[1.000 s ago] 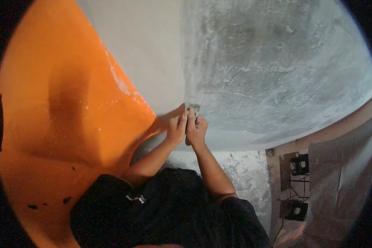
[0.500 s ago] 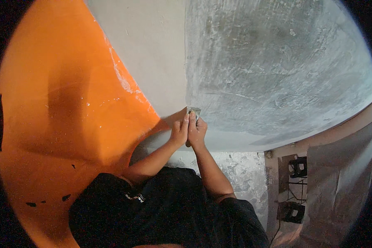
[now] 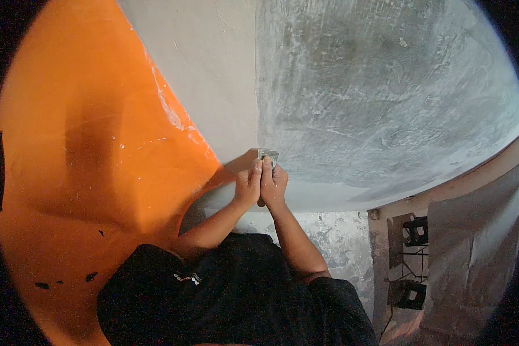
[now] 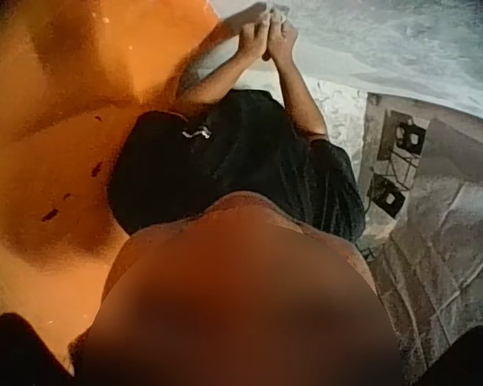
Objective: The person applies patching compound to a wall with a putty knife, smoothing the compound over the surface.
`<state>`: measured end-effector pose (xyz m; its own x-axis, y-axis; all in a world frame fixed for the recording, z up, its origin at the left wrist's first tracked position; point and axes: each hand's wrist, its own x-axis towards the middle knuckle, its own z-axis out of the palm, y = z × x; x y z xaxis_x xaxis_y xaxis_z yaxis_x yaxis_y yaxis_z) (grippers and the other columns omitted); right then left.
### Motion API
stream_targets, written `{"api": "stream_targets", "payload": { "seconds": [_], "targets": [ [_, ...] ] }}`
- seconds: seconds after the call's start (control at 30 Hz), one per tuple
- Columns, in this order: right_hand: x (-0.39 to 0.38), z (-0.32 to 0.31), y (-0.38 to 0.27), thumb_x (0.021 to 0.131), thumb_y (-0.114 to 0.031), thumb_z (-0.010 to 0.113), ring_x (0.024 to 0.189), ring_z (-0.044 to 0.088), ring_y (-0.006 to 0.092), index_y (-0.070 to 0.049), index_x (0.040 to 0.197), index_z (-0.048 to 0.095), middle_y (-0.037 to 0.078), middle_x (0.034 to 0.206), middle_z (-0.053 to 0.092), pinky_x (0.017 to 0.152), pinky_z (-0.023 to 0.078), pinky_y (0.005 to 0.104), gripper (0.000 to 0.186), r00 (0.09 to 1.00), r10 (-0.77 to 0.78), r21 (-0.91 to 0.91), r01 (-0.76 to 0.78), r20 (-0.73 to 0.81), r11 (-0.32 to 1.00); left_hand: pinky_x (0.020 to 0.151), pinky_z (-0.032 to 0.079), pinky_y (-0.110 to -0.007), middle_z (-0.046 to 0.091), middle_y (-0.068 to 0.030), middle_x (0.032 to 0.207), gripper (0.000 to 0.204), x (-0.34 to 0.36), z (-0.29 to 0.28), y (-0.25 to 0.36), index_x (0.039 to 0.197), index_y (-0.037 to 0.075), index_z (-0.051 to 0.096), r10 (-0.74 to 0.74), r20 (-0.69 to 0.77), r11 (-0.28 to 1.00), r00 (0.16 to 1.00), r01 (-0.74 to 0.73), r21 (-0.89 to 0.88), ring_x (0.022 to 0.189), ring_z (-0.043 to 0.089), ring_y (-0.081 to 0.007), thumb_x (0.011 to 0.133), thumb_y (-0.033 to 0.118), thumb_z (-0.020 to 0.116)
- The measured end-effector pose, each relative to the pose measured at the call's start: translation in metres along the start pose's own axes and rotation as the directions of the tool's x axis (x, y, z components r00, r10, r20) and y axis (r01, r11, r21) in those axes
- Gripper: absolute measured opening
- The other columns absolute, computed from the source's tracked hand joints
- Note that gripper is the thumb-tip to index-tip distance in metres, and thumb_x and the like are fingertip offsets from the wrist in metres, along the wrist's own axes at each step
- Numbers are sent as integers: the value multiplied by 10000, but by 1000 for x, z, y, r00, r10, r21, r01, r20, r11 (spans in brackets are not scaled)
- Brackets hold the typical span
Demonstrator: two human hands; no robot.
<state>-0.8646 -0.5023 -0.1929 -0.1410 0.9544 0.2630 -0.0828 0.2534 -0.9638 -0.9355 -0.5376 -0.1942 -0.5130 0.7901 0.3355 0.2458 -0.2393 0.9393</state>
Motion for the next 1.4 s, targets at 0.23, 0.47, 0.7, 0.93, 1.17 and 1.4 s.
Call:
{"api": "stream_targets", "payload": {
  "seconds": [0.23, 0.47, 0.7, 0.93, 1.17, 1.4],
  "targets": [
    [16, 8, -29, 1003, -251, 508, 589, 409, 52, 1, 716, 573, -33, 586, 495, 491, 361, 267, 388, 998, -55, 30, 54, 13, 998, 560, 458, -341, 633, -115, 630, 435, 18, -8, 23, 819, -55, 635, -22, 42, 1000, 999, 22, 2, 599, 585, -149, 1011, 298, 468],
    [25, 12, -35, 1001, -239, 514, 587, 406, 55, -2, 714, 567, -34, 591, 497, 494, 362, 269, 375, 996, -80, 45, 81, -26, 996, 555, 454, -315, 609, -76, 611, 428, 28, -5, 41, 811, -47, 648, -6, 17, 998, 1000, 7, -67, 608, 565, -94, 1008, 293, 476],
    [28, 7, -25, 1001, -257, 525, 590, 396, 39, -24, 689, 561, -45, 604, 503, 485, 337, 251, 391, 994, -107, -7, 107, -5, 994, 586, 466, -285, 645, -36, 673, 397, 27, -1, 29, 863, -49, 662, 6, 28, 996, 1000, -3, -93, 661, 567, -74, 1011, 273, 484],
    [31, 11, -27, 1001, -258, 523, 587, 394, 41, -29, 687, 558, -48, 597, 498, 482, 334, 254, 391, 992, -122, -1, 122, -11, 993, 594, 471, -289, 659, -50, 686, 388, 30, 0, 29, 871, -51, 668, 24, -14, 997, 1000, -25, -74, 663, 581, -89, 1010, 261, 483],
    [30, 13, -32, 997, -241, 523, 582, 400, 41, -19, 674, 556, -45, 585, 498, 474, 336, 263, 393, 991, -129, -11, 128, -30, 992, 588, 467, -292, 655, -47, 675, 381, 29, 3, 28, 858, -53, 662, 62, -81, 990, 995, -72, -123, 661, 583, -91, 1007, 252, 488],
    [31, 16, -29, 993, -235, 533, 578, 397, 39, -8, 659, 546, -45, 581, 498, 467, 329, 263, 404, 990, -130, 38, 132, -51, 991, 570, 455, -288, 637, -43, 651, 392, 31, 1, 29, 828, -51, 656, 39, -66, 995, 997, -45, -86, 636, 550, -77, 1006, 262, 500]
  ]
}}
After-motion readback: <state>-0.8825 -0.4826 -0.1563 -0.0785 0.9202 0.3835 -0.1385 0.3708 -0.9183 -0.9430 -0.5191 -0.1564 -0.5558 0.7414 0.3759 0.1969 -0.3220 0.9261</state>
